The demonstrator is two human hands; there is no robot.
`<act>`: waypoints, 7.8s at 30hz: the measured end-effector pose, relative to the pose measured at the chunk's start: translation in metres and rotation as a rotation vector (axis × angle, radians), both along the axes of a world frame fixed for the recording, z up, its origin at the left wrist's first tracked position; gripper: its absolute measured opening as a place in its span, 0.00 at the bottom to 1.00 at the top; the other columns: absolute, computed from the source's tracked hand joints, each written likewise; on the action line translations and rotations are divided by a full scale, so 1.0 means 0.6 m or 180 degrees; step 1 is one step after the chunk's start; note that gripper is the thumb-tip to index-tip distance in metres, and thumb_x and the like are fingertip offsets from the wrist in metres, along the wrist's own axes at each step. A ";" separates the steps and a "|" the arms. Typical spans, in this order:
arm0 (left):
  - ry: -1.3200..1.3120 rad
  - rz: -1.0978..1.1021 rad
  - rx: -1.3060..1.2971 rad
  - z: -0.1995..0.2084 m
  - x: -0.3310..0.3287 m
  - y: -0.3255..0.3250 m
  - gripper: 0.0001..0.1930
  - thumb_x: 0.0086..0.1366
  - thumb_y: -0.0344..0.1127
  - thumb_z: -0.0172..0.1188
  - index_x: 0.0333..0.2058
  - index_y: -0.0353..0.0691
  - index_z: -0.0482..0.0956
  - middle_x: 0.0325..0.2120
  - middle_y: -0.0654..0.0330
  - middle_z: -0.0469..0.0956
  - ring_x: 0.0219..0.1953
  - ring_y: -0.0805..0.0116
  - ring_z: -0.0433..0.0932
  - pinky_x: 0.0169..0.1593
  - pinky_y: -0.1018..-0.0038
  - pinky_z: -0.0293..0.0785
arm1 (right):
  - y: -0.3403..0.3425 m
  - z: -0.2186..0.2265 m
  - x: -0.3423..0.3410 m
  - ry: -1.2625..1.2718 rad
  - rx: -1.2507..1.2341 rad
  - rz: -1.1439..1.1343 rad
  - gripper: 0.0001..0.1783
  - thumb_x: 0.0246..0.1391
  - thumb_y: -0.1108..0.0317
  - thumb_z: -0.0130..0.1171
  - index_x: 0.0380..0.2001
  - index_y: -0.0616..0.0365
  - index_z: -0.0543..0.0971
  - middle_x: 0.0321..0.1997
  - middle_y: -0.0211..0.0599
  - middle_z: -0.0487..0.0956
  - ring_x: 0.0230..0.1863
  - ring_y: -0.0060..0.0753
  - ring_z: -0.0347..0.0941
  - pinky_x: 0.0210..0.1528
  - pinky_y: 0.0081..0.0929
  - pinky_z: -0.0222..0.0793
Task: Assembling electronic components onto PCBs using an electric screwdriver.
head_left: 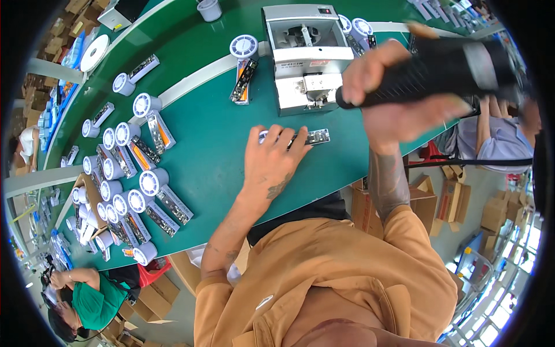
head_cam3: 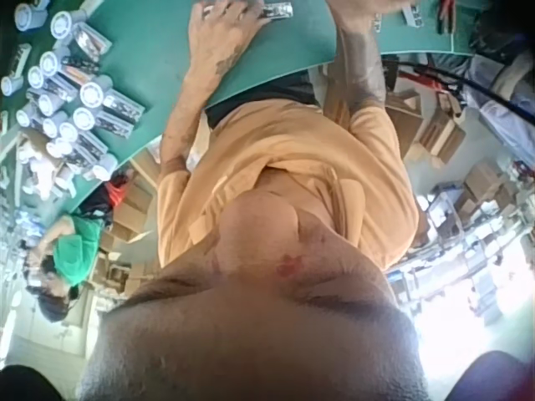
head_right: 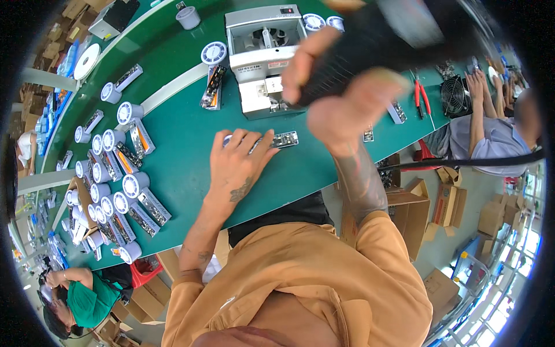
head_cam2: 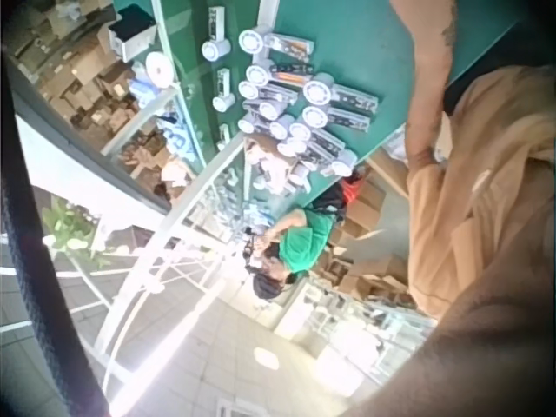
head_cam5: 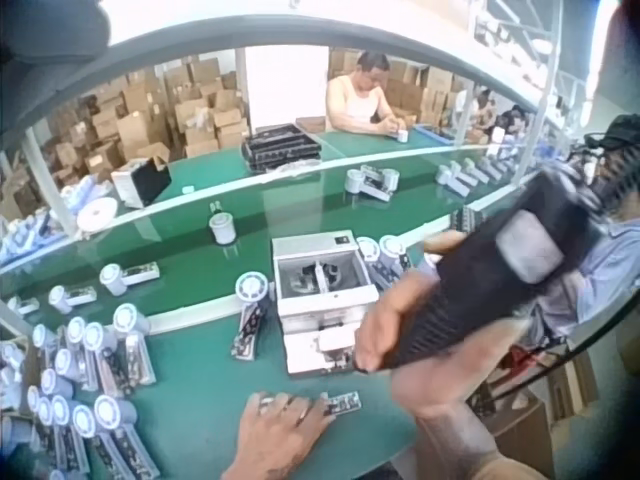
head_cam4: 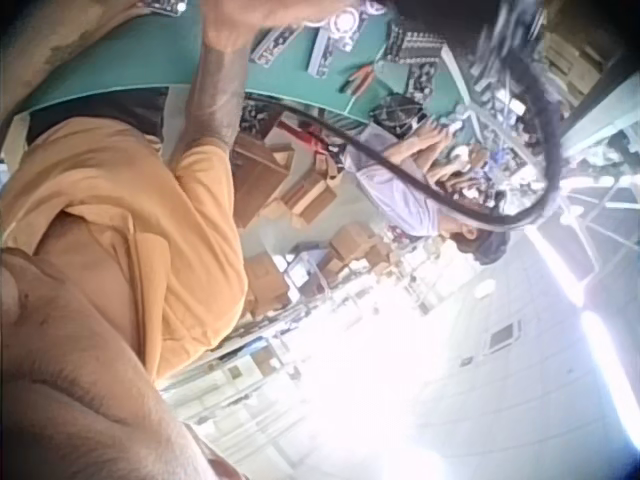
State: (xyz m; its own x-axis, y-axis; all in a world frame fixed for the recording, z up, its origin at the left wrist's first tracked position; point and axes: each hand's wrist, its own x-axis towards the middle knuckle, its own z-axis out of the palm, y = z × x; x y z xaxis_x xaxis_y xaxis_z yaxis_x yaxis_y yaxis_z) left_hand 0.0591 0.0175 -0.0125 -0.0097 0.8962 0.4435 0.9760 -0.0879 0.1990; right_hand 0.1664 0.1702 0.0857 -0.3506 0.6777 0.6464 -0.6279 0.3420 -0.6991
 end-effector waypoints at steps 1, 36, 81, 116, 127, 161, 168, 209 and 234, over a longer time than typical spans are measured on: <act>-0.0005 0.0050 -0.0077 0.001 0.004 0.005 0.20 0.56 0.42 0.71 0.46 0.45 0.83 0.34 0.67 0.78 0.41 0.68 0.75 0.47 0.66 0.67 | 0.011 -0.004 -0.021 0.0020 0.0214 -0.0179 0.40 0.60 0.28 0.45 0.43 0.62 0.67 0.22 0.38 0.76 0.16 0.25 0.68 0.18 0.24 0.67; -0.1031 -0.0086 -0.0031 0.007 -0.070 -0.045 0.33 0.49 0.39 0.77 0.53 0.33 0.78 0.45 0.54 0.82 0.61 0.55 0.70 0.67 0.52 0.56 | -0.065 -0.086 -0.065 -0.0211 0.0121 0.0779 0.40 0.64 0.40 0.52 0.58 0.69 0.62 0.25 0.36 0.75 0.19 0.18 0.67 0.22 0.18 0.62; -0.1157 0.0002 -0.0058 0.002 -0.069 -0.047 0.35 0.48 0.39 0.77 0.54 0.33 0.77 0.48 0.52 0.80 0.61 0.52 0.69 0.64 0.56 0.61 | -0.087 -0.053 -0.044 -0.0806 -0.0604 0.0072 0.57 0.53 0.19 0.44 0.58 0.70 0.59 0.18 0.38 0.70 0.13 0.26 0.66 0.18 0.24 0.63; -0.1040 0.0067 -0.0347 0.022 -0.060 -0.048 0.33 0.51 0.39 0.75 0.56 0.37 0.76 0.47 0.56 0.79 0.59 0.54 0.70 0.63 0.59 0.62 | -0.106 -0.105 -0.030 -0.0383 -0.0711 0.0974 0.52 0.45 0.22 0.61 0.52 0.61 0.66 0.21 0.40 0.73 0.20 0.30 0.70 0.22 0.25 0.66; -0.1225 0.0920 -0.0057 0.146 -0.348 -0.001 0.29 0.56 0.42 0.72 0.53 0.32 0.75 0.44 0.48 0.77 0.47 0.49 0.77 0.53 0.64 0.74 | -0.078 -0.156 0.082 0.0534 -0.1947 0.0432 0.46 0.59 0.20 0.31 0.63 0.46 0.61 0.22 0.32 0.66 0.16 0.29 0.64 0.19 0.29 0.64; -0.0944 -0.0447 -0.0021 0.075 -0.107 -0.078 0.09 0.55 0.28 0.68 0.37 0.41 0.87 0.46 0.59 0.84 0.40 0.60 0.79 0.45 0.67 0.77 | 0.016 -0.005 -0.045 -0.0228 -0.0030 -0.0628 0.52 0.56 0.26 0.52 0.58 0.71 0.63 0.22 0.38 0.73 0.16 0.25 0.68 0.19 0.22 0.64; -0.0068 -0.1047 -0.0064 0.018 -0.090 -0.034 0.16 0.51 0.29 0.66 0.41 0.41 0.85 0.51 0.64 0.81 0.45 0.62 0.77 0.46 0.66 0.74 | 0.000 -0.020 -0.029 -0.0808 0.0162 -0.0662 0.46 0.63 0.32 0.46 0.54 0.75 0.64 0.22 0.38 0.72 0.17 0.23 0.68 0.19 0.21 0.63; 0.0102 -0.0927 0.0141 0.009 -0.079 -0.041 0.14 0.53 0.31 0.62 0.41 0.40 0.85 0.50 0.63 0.80 0.46 0.64 0.76 0.48 0.64 0.72 | -0.045 -0.079 0.015 -0.0946 -0.0494 0.0296 0.52 0.50 0.21 0.54 0.56 0.60 0.63 0.20 0.35 0.71 0.17 0.26 0.67 0.20 0.26 0.64; -0.0128 -0.0857 0.0106 0.004 -0.074 -0.042 0.15 0.52 0.29 0.63 0.41 0.41 0.85 0.51 0.64 0.80 0.45 0.63 0.77 0.49 0.63 0.72 | -0.051 -0.060 0.014 -0.0777 -0.0635 -0.0204 0.49 0.58 0.26 0.50 0.58 0.66 0.60 0.21 0.36 0.68 0.15 0.26 0.65 0.18 0.25 0.63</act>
